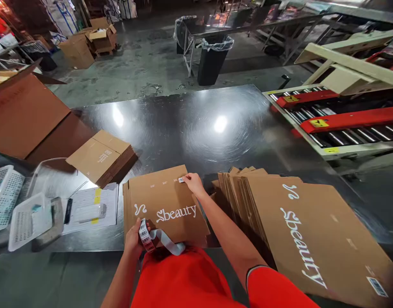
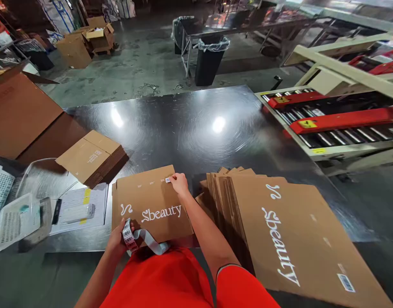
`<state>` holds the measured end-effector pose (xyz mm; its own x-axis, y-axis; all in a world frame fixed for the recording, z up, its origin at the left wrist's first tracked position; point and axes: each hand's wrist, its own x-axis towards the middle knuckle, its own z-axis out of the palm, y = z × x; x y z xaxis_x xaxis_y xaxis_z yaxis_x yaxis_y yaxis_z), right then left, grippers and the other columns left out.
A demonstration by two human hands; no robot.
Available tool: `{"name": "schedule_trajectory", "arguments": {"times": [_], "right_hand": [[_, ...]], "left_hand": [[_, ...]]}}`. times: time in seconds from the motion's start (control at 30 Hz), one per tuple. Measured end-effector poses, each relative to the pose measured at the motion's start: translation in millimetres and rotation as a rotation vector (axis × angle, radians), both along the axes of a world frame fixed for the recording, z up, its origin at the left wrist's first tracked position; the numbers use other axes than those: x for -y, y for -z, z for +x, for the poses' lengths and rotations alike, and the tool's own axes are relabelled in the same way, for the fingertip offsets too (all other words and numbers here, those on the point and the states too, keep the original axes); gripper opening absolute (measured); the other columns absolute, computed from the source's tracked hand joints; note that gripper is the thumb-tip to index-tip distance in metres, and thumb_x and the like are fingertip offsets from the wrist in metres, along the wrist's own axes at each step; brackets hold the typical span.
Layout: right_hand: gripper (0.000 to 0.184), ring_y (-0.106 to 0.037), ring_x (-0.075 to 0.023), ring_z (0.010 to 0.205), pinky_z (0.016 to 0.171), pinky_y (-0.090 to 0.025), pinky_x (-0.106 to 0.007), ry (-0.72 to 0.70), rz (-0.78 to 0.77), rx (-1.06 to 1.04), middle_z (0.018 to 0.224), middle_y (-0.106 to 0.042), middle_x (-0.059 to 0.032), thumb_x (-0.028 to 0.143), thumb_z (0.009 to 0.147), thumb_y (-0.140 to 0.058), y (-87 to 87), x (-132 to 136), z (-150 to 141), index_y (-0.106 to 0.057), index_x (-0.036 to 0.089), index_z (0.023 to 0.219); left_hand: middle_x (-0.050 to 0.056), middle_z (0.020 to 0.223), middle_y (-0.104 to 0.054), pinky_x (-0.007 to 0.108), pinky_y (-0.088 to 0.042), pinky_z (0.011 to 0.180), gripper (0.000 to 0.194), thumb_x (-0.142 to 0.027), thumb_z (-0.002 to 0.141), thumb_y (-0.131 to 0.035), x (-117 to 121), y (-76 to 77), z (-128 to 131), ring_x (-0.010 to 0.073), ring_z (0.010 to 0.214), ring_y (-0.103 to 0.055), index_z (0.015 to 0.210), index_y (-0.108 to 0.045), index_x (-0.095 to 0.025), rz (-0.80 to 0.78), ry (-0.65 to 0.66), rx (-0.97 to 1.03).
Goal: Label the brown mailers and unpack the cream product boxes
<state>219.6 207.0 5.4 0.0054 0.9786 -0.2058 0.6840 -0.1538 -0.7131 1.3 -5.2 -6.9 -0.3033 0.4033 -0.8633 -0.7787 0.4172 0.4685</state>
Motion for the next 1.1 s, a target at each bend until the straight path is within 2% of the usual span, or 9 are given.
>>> {"name": "schedule_trajectory", "arguments": {"times": [0.23,0.57,0.63,0.7,0.8,0.9,0.97,1.03,1.1], "right_hand": [[0.017,-0.057,-0.0131,0.066,0.061,-0.038,-0.022,0.001,-0.030,0.120,0.075,-0.065,-0.0016,0.027,0.082,-0.060,6.1,-3,-3,-0.071,0.018,0.072],[0.016,-0.060,-0.0156,0.080,0.064,-0.039,-0.025,-0.015,-0.037,0.302,0.104,-0.059,-0.0084,0.028,0.090,-0.059,-5.6,8,-12,-0.069,0.018,0.082],[0.015,-0.061,-0.0173,0.081,0.065,-0.039,-0.026,-0.035,-0.030,0.332,0.104,-0.059,-0.0086,0.034,0.087,-0.066,-5.7,8,-12,-0.067,0.019,0.085],[0.027,-0.062,-0.0197,0.082,0.066,-0.040,-0.027,-0.035,-0.038,0.347,0.101,-0.061,-0.0094,0.041,0.080,-0.075,-3.8,4,-11,-0.064,0.018,0.089],[0.033,-0.062,-0.0216,0.078,0.065,-0.039,-0.027,-0.013,-0.056,0.316,0.087,-0.064,-0.0077,0.040,0.072,-0.081,1.5,-7,-6,-0.061,0.017,0.086],[0.016,-0.061,-0.0196,0.075,0.064,-0.040,-0.027,-0.005,-0.011,0.249,0.076,-0.064,-0.0030,0.029,0.079,-0.071,5.3,-14,5,-0.058,0.019,0.078],[0.004,-0.061,-0.0186,0.075,0.067,-0.042,-0.026,0.020,0.044,0.207,0.077,-0.064,-0.0022,0.023,0.084,-0.059,6.8,-8,14,-0.058,0.020,0.081],[0.012,-0.063,-0.0194,0.081,0.072,-0.045,-0.028,0.062,0.100,0.173,0.084,-0.066,-0.0045,0.020,0.087,-0.049,10.0,8,23,-0.060,0.019,0.093],[0.024,-0.064,-0.0217,0.088,0.079,-0.048,-0.032,0.102,0.139,0.149,0.094,-0.066,-0.0095,0.023,0.088,-0.046,16.9,34,31,-0.059,0.015,0.107]], "left_hand": [[0.006,0.059,-0.070,0.024,-0.052,0.042,0.014,-0.018,0.093,-0.058,-3,-4.6,1,0.0140,0.045,-0.063,0.081,-0.062,-0.012,-0.021,0.020,-0.001],[0.006,0.061,-0.070,0.026,-0.054,0.042,0.014,-0.018,0.091,-0.060,-1,-2.5,0,0.0144,0.045,-0.064,0.080,-0.062,-0.010,-0.013,0.029,-0.010],[0.006,0.061,-0.070,0.027,-0.055,0.043,0.015,-0.018,0.092,-0.059,-1,-1.9,-1,0.0149,0.046,-0.064,0.080,-0.062,-0.010,-0.010,0.040,-0.018],[0.006,0.062,-0.070,0.026,-0.055,0.045,0.016,-0.019,0.092,-0.058,0,-0.5,-1,0.0146,0.047,-0.064,0.080,-0.062,-0.010,-0.006,0.054,-0.032],[0.007,0.063,-0.070,0.026,-0.054,0.047,0.016,-0.021,0.091,-0.060,1,3.5,-1,0.0143,0.048,-0.064,0.080,-0.063,-0.011,0.006,0.090,-0.068],[0.009,0.068,-0.071,0.030,-0.055,0.051,0.015,-0.025,0.086,-0.065,4,8.2,1,0.0164,0.052,-0.065,0.079,-0.065,-0.011,0.024,0.147,-0.154],[0.009,0.068,-0.070,0.032,-0.055,0.055,0.018,-0.028,0.083,-0.068,6,9.7,0,0.0185,0.055,-0.065,0.075,-0.065,-0.012,0.033,0.185,-0.278],[0.007,0.068,-0.068,0.034,-0.055,0.061,0.020,-0.031,0.079,-0.070,8,9.1,-4,0.0218,0.065,-0.066,0.070,-0.065,-0.015,0.036,0.209,-0.466],[0.007,0.078,-0.069,0.034,-0.054,0.072,0.019,-0.031,0.076,-0.072,8,7.3,-10,0.0257,0.087,-0.067,0.064,-0.064,-0.018,0.042,0.228,-0.663]]}}
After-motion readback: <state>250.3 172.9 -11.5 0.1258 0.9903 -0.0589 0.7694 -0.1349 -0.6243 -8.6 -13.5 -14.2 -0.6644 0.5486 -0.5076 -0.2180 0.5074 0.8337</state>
